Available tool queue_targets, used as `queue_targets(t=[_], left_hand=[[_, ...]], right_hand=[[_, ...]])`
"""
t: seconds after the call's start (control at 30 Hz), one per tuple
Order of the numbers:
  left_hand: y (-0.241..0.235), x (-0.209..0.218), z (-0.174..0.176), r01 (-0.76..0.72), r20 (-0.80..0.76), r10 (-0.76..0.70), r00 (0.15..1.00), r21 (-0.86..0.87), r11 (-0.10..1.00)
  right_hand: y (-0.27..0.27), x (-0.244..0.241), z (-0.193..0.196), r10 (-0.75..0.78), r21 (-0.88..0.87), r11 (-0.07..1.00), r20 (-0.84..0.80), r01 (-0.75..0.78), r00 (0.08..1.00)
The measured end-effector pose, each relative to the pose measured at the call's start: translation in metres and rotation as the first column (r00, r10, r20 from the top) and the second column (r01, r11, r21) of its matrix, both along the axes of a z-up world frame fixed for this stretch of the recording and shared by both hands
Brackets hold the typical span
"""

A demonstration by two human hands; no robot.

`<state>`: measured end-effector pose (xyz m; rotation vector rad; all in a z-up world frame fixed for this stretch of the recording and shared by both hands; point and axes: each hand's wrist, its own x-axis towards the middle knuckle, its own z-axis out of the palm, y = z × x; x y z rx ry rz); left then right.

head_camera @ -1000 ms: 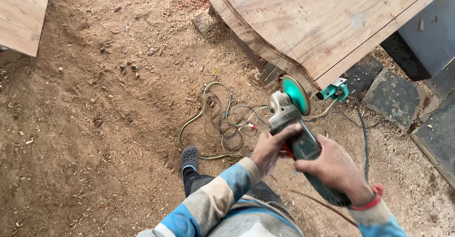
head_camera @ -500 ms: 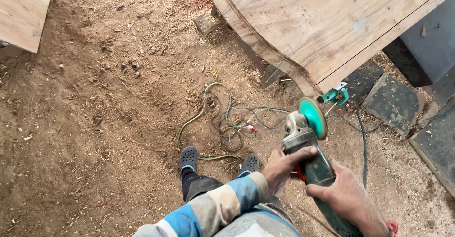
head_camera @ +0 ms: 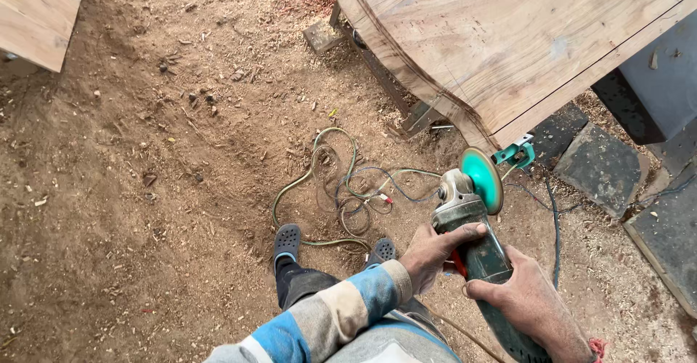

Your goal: The person uses an angle grinder with a sanding disc to smooth the curved edge of a large wooden tabletop. They move the tool along the perimeter, generating sawdust while shaping the wood.

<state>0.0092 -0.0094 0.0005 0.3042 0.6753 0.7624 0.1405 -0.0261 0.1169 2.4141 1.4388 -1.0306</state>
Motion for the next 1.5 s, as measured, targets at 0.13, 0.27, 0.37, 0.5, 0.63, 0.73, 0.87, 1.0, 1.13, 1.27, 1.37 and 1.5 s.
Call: queue_targets(t=[0.13, 0.27, 0.37, 0.5, 0.63, 0.73, 0.87, 1.0, 1.13, 1.27, 1.37, 1.5], left_hand=[[0.011, -0.009, 0.005, -0.054, -0.015, 0.056, 0.998, 0.078, 0.995], [0.017, -0.013, 0.008, -0.071, -0.004, 0.072, 0.997, 0.086, 0.994], [0.011, -0.009, 0.007, -0.039, -0.015, 0.039, 0.999, 0.033, 0.999], [0.008, -0.002, 0.000, -0.053, -0.015, 0.054, 0.998, 0.063, 0.997], [0.017, -0.009, 0.002, -0.077, -0.040, 0.079, 0.996, 0.062, 0.995], [0.017, -0.013, 0.006, -0.072, -0.010, 0.073, 0.997, 0.062, 0.995], [0.005, -0.006, 0.011, -0.065, 0.016, 0.064, 0.998, 0.031, 0.997], [0.011, -0.016, 0.004, -0.115, 0.045, 0.113, 0.993, 0.052, 0.992], [0.031, -0.030, -0.003, -0.206, -0.022, 0.207, 0.978, 0.056, 0.977], [0.041, -0.031, -0.007, -0.203, -0.037, 0.205, 0.978, 0.050, 0.978], [0.040, -0.024, -0.007, -0.165, -0.035, 0.165, 0.986, 0.023, 0.986], [0.025, -0.008, -0.007, -0.082, -0.051, 0.084, 0.995, 0.031, 0.996]], right_hand=[[0.008, -0.007, 0.003, 0.005, 0.046, 0.999, -0.063, -0.002, 0.998], [0.015, -0.007, 0.003, 0.041, 0.073, 0.997, -0.056, -0.037, 0.998], [0.011, -0.005, 0.003, 0.051, 0.103, 0.994, -0.108, -0.040, 0.993], [0.006, -0.003, 0.002, 0.035, 0.084, 0.996, -0.096, -0.027, 0.995], [0.016, -0.006, -0.001, 0.030, 0.060, 0.998, -0.061, -0.027, 0.998], [0.014, -0.005, -0.001, 0.034, 0.104, 0.994, -0.169, -0.017, 0.985], [0.007, -0.006, 0.005, 0.025, 0.073, 0.997, -0.105, -0.018, 0.994], [0.018, -0.016, 0.008, 0.068, 0.033, 0.997, -0.055, -0.066, 0.996], [0.046, -0.032, 0.006, 0.165, 0.083, 0.984, -0.122, -0.155, 0.979], [0.056, -0.032, 0.002, 0.159, 0.075, 0.985, -0.088, -0.152, 0.983], [0.051, -0.021, -0.002, 0.128, 0.060, 0.991, -0.117, -0.121, 0.985], [0.026, -0.005, -0.005, 0.042, 0.041, 0.998, -0.133, -0.037, 0.990]])
